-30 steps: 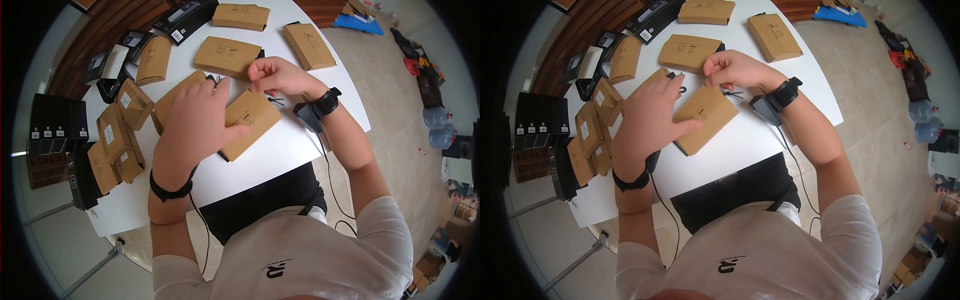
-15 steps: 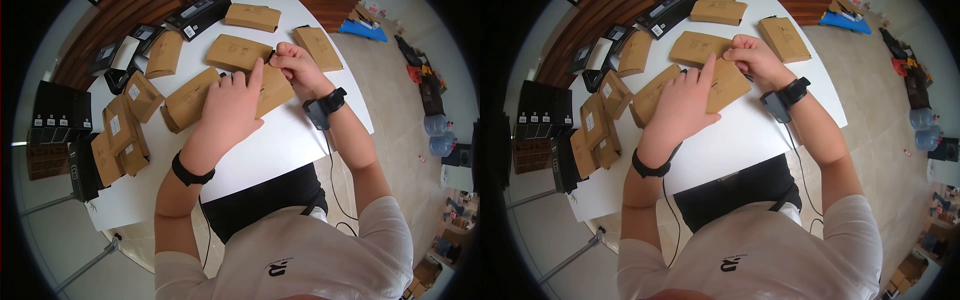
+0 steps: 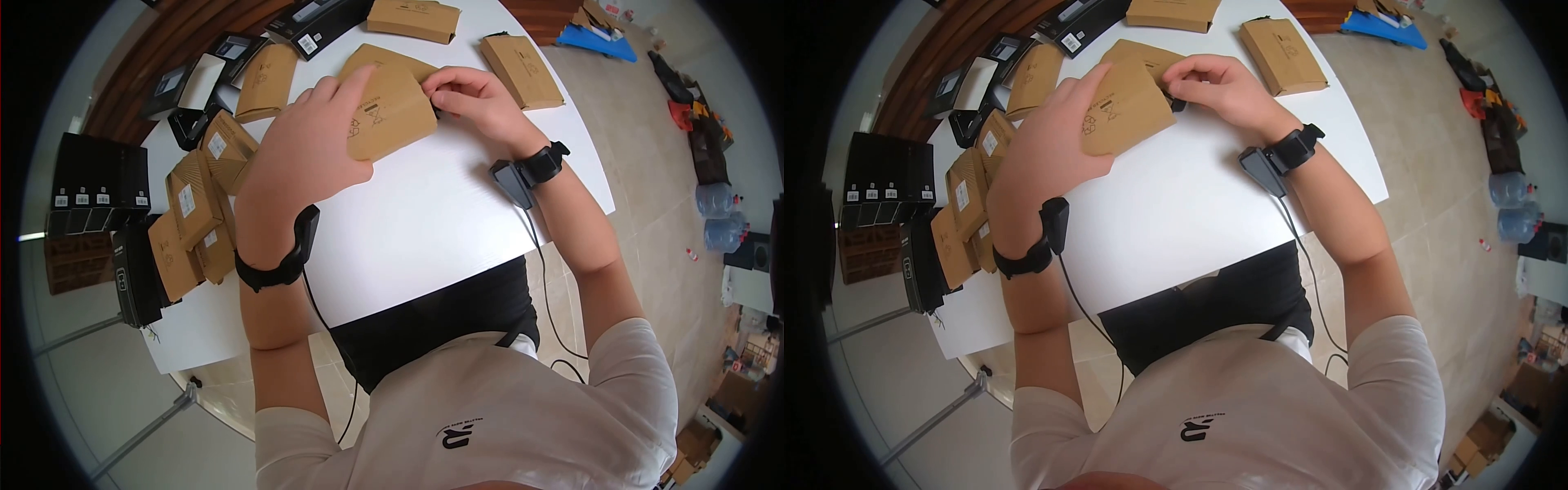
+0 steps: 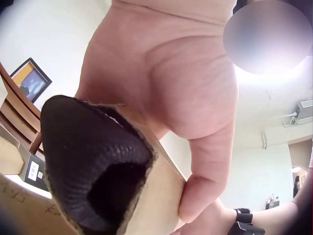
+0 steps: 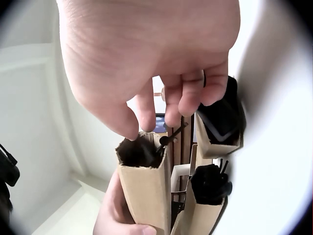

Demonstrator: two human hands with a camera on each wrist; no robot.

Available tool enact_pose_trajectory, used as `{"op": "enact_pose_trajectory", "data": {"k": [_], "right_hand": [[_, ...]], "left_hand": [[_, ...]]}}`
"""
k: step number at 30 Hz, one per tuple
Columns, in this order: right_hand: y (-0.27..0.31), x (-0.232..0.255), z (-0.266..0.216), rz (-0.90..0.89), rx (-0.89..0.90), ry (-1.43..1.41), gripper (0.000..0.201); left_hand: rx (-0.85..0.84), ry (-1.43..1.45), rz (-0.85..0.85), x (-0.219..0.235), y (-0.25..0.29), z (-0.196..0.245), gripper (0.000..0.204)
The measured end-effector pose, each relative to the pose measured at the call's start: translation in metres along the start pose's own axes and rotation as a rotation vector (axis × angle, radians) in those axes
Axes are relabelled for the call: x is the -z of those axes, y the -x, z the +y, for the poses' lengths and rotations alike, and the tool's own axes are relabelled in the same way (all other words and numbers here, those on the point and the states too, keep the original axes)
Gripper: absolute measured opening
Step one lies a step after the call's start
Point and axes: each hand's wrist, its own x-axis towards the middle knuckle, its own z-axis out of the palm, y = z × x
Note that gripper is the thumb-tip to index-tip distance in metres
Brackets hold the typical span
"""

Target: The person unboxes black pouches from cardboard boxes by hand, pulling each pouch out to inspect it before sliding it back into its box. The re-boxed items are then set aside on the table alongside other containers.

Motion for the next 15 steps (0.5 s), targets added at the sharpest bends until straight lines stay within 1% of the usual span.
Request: {"op": "enact_pose_trajectory", "data": {"k": [1, 2, 4, 7, 11, 13, 14, 15], "right_hand": [[-0.001, 0.002, 0.002, -0.053, 0.035, 0.057, 0.022], [-0.001, 0.004, 0.003, -0.054, 0.034, 0.057, 0.022], [0.000, 0.007, 0.003, -0.146, -0.014, 0.058, 0.024], [0.002, 0.006, 0.001, -0.168, 0.010, 0.087, 0.024], [0.001, 0.002, 0.004, -0.165, -0.017, 0.050, 0.022], [0.001, 0.001, 0.006, -0.069, 0.000, 0.040, 0.015], [0.000, 0.006, 0.007, -0.071, 0.000, 0.040, 0.015], [-0.002, 0.015, 0.009, -0.032, -0.012, -0.001, 0.013]], "left_hand": [[0.002, 0.000, 0.000, 0.001, 0.000, 0.000, 0.093], [-0.023, 0.010, 0.005, 0.002, 0.001, 0.000, 0.092], [-0.048, 0.020, 0.010, 0.002, 0.001, 0.000, 0.091], [-0.062, 0.015, 0.016, 0.004, 0.000, 0.000, 0.090], [-0.041, 0.034, 0.022, 0.003, 0.001, -0.001, 0.091], [-0.039, 0.021, 0.029, 0.003, 0.003, -0.007, 0.091], [-0.024, 0.038, 0.029, 0.003, 0.003, -0.011, 0.091], [-0.011, 0.054, 0.029, 0.003, 0.003, -0.014, 0.092]]}}
